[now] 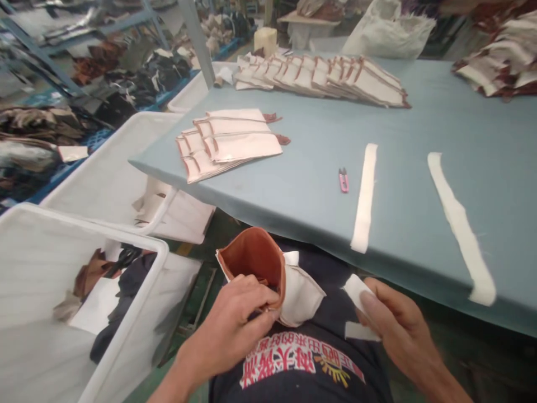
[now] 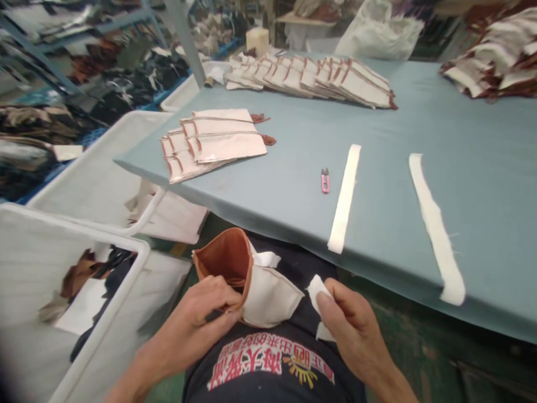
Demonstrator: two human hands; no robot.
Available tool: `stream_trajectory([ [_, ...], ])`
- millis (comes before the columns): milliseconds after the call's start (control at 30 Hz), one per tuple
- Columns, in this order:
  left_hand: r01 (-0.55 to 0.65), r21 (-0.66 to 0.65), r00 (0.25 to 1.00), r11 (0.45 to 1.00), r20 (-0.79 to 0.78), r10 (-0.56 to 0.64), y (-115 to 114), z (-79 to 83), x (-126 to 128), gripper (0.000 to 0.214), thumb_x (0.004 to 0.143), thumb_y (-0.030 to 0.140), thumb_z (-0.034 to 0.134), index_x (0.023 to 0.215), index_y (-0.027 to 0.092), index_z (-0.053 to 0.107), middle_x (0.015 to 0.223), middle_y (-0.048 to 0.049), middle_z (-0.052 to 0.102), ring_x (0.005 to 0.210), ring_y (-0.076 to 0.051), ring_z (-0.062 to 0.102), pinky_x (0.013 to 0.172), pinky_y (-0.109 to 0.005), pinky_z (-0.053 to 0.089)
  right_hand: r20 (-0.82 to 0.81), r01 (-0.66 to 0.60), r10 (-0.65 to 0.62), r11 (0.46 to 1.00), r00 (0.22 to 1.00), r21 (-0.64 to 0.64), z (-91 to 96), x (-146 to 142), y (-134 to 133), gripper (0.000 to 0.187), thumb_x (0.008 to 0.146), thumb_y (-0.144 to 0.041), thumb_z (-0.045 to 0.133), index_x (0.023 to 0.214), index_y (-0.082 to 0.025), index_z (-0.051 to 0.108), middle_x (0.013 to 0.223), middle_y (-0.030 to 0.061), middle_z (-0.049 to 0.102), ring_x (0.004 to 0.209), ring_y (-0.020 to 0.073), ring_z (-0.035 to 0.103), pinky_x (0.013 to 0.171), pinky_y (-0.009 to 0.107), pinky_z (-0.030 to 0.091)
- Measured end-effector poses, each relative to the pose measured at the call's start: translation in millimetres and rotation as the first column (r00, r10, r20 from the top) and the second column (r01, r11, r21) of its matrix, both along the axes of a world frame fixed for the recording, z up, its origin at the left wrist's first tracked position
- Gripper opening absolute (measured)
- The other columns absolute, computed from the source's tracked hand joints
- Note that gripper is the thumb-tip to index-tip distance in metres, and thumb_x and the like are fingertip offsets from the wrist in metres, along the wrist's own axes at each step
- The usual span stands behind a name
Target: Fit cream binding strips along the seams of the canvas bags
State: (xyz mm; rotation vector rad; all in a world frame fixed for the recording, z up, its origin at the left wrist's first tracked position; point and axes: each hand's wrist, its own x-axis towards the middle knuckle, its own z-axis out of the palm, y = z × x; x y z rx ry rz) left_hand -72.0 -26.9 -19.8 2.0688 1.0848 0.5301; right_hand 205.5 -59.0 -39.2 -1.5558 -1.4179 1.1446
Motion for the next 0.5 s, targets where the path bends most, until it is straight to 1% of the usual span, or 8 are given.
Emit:
stream_trajectory([
  [33, 0.018, -0.053, 1.000, 0.998, 0.008, -0.018, 2, 1.2, -6, 0.017, 0.100, 0.017, 0.059, 0.084, 0.019, 0.063, 0.078, 0.0009, 0.063, 0.077, -0.016, 0.055, 0.073, -0.029, 0.037, 0.012, 0.009, -0.010, 1.000, 1.000, 0.013, -1.8, 1, 0, 0.050, 0.102, -0.051, 0.048, 0.063, -0.022, 0.042, 0.054, -0.0065, 0.034, 0.045, 0.0095, 0.034, 0.042, 0.021, 0.028],
  [67, 0.035, -0.095, 0.999, 0.995, 0.019, -0.034, 3, 1.9, -12, 0.018, 0.100, 0.017, 0.059, 0.083, 0.019, 0.062, 0.079, 0.0014, 0.062, 0.078, -0.015, 0.056, 0.075, -0.028, 0.038, 0.028, -0.009, 0.008, 1.000, 1.000, 0.030, -2.7, 1, 0, 0.049, 0.103, -0.049, 0.047, 0.063, -0.022, 0.040, 0.055, -0.0066, 0.034, 0.046, 0.0095, 0.033, 0.043, 0.021, 0.028],
  [133, 0.051, -0.150, 0.998, 0.987, 0.036, -0.046, 4, 2.1, -19, 0.017, 0.101, 0.017, 0.059, 0.084, 0.019, 0.060, 0.081, 0.0023, 0.062, 0.079, -0.014, 0.056, 0.080, -0.028, 0.039, 0.063, -0.089, 0.085, 0.994, 0.994, 0.061, -1.5, -2, 1, 0.046, 0.103, -0.044, 0.047, 0.062, -0.022, 0.038, 0.055, -0.0067, 0.033, 0.045, 0.0092, 0.033, 0.043, 0.022, 0.026],
  [233, 0.067, -0.171, 0.997, 0.983, 0.055, -0.058, 2, 1.3, -23, 0.017, 0.102, 0.017, 0.058, 0.085, 0.020, 0.058, 0.084, 0.0030, 0.064, 0.082, -0.013, 0.058, 0.088, -0.028, 0.040, 0.126, -0.212, 0.198, 0.971, 0.972, 0.114, 4.5, -16, 2, 0.042, 0.102, -0.034, 0.046, 0.062, -0.022, 0.038, 0.053, -0.0076, 0.032, 0.044, 0.0083, 0.034, 0.043, 0.023, 0.025],
  [333, 0.112, -0.165, 0.992, 0.980, 0.084, -0.099, -1, 3.8, -20, 0.017, 0.101, 0.014, 0.057, 0.086, 0.021, 0.056, 0.097, 0.0022, 0.070, 0.089, -0.013, 0.061, 0.091, -0.028, 0.040, 0.217, -0.297, 0.250, 0.928, 0.944, 0.223, 11.5, -36, -1, 0.039, 0.101, -0.025, 0.045, 0.062, -0.022, 0.040, 0.051, -0.0081, 0.035, 0.042, 0.0074, 0.039, 0.044, 0.022, 0.028],
  [400, 0.141, -0.180, 0.988, 0.973, 0.083, -0.128, -4, 8.2, -17, 0.018, 0.100, 0.010, 0.057, 0.086, 0.021, 0.055, 0.104, 0.0018, 0.071, 0.091, -0.013, 0.061, 0.088, -0.026, 0.041, 0.289, -0.350, 0.261, 0.882, 0.921, 0.317, 15.9, -50, -5, 0.040, 0.102, -0.023, 0.043, 0.062, -0.022, 0.042, 0.052, -0.0064, 0.045, 0.046, 0.0083, 0.048, 0.050, 0.023, 0.035],
  [433, 0.148, -0.185, 0.988, 0.972, 0.071, -0.137, -5, 11.0, -16, 0.019, 0.099, 0.008, 0.056, 0.085, 0.021, 0.055, 0.104, 0.0015, 0.071, 0.091, -0.013, 0.061, 0.087, -0.026, 0.042, 0.312, -0.380, 0.270, 0.843, 0.911, 0.380, 17.7, -56, -8, 0.042, 0.104, -0.024, 0.042, 0.062, -0.022, 0.044, 0.053, -0.0051, 0.051, 0.049, 0.0091, 0.051, 0.053, 0.023, 0.037],
  [500, 0.161, -0.178, 0.987, 0.971, 0.043, -0.155, -10, 16.8, -14, 0.021, 0.096, 0.006, 0.058, 0.082, 0.021, 0.055, 0.103, 0.0013, 0.071, 0.090, -0.014, 0.060, 0.085, -0.025, 0.044, 0.316, -0.444, 0.321, 0.742, 0.893, 0.502, 20.2, -66, -13, 0.047, 0.110, -0.026, 0.036, 0.065, -0.021, 0.049, 0.057, -0.0030, 0.058, 0.051, 0.0102, 0.054, 0.056, 0.026, 0.039],
])
